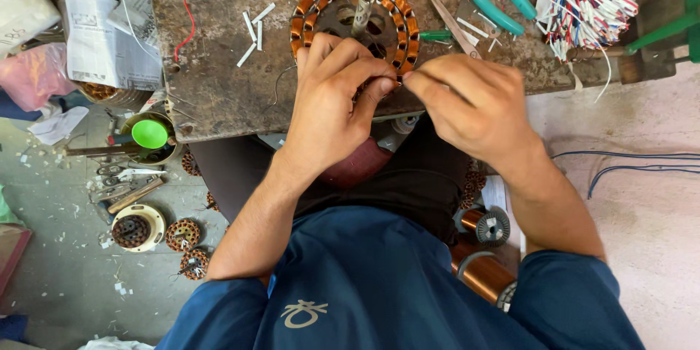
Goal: The person is assembling a motor stator by hand. They insert white insulating tubes into the stator slots, thread copper wires through them, and trim the excess wire with scissors. The person repeats this process for multiple slots on the stator.
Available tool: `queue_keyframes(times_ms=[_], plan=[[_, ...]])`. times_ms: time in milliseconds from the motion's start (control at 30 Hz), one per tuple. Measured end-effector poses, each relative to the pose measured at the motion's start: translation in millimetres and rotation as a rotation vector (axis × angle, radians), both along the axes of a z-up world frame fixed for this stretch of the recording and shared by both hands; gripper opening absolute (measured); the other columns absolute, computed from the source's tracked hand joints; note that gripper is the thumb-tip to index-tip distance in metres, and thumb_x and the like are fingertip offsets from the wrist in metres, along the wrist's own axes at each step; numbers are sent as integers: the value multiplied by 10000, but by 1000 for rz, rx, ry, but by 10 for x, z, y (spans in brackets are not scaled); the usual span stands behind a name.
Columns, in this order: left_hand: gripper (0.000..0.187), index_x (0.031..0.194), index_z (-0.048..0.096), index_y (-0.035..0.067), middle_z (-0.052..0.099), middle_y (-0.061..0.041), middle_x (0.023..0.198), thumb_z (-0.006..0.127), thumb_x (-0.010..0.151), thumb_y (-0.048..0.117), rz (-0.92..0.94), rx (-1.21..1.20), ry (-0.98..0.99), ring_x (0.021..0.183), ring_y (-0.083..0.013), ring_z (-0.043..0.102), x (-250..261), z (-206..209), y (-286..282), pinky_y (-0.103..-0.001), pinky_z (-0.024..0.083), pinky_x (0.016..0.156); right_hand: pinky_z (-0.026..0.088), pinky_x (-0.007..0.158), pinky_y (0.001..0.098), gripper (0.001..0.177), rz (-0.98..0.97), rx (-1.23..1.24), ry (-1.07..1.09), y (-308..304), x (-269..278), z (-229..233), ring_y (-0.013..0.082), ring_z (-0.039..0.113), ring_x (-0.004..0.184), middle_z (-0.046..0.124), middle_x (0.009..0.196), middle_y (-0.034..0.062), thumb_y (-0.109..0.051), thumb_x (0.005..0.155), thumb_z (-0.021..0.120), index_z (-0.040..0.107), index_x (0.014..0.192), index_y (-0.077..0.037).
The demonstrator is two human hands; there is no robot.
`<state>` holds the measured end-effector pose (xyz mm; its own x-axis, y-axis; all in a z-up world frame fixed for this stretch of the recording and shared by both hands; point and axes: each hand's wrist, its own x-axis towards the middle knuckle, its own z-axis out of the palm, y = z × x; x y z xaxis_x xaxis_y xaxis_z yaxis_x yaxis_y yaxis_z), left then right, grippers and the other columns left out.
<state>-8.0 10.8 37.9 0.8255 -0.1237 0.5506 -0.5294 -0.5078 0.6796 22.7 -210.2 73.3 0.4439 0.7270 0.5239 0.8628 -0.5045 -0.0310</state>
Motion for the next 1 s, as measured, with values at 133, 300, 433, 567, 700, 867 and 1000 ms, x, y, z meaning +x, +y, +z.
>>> queue_keyframes(times_ms=[133, 300, 433, 567, 700, 867, 1000], plan=[[117, 1029, 747, 128, 646, 15, 994, 785, 922, 101, -33, -22, -9, 1033, -244, 526, 13, -11, 41, -380, 378, 921, 571, 725, 364, 233, 132, -38, -96, 90, 109, 44, 261, 715, 906, 682, 1013, 86, -22, 840, 751, 736, 1073, -17], [132, 1025, 752, 128, 650, 9, 978, 798, 903, 107, -58, -20, 10, 1007, -244, 536, 23, -5, 68, -384, 374, 895, 581, 744, 364, 181, 210, -31, -151, 130, 171, 72, 254, 703, 887, 675, 1005, 92, -3, 872, 768, 728, 1048, -8], [142, 1027, 751, 133, 647, 0, 980, 799, 898, 99, -68, -39, 5, 1009, -246, 537, 16, -3, 91, -382, 389, 902, 572, 728, 373, 144, 255, 19, -87, 156, 215, 42, 268, 696, 845, 673, 970, 101, -4, 868, 781, 707, 991, 1], [165, 1011, 748, 129, 628, -5, 943, 817, 865, 93, -85, -50, 13, 987, -246, 532, 8, -13, 96, -381, 395, 883, 520, 649, 360, 105, 191, 163, 148, 181, 217, -57, 251, 664, 735, 653, 860, 88, -5, 846, 765, 677, 902, -23], [169, 981, 746, 131, 602, -8, 910, 834, 843, 92, -47, -93, -22, 963, -247, 518, 28, -33, 59, -377, 420, 878, 444, 544, 265, 60, -87, 309, 626, 197, 180, -112, 140, 606, 600, 656, 782, 53, 3, 863, 740, 709, 908, -22], [145, 946, 724, 106, 587, -29, 914, 820, 845, 66, -17, -137, -46, 943, -260, 510, 37, -60, 32, -378, 427, 859, 438, 532, 270, 122, -112, 297, 573, 190, 124, -43, 158, 603, 586, 639, 796, 83, 7, 864, 795, 699, 938, 4], [149, 940, 711, 95, 586, -34, 931, 811, 838, 51, -19, -127, -80, 956, -270, 515, 38, -63, 36, -385, 418, 872, 528, 666, 338, 167, 93, 153, 76, 226, 120, -11, 267, 671, 808, 648, 936, 106, 20, 910, 795, 679, 1028, -5]])
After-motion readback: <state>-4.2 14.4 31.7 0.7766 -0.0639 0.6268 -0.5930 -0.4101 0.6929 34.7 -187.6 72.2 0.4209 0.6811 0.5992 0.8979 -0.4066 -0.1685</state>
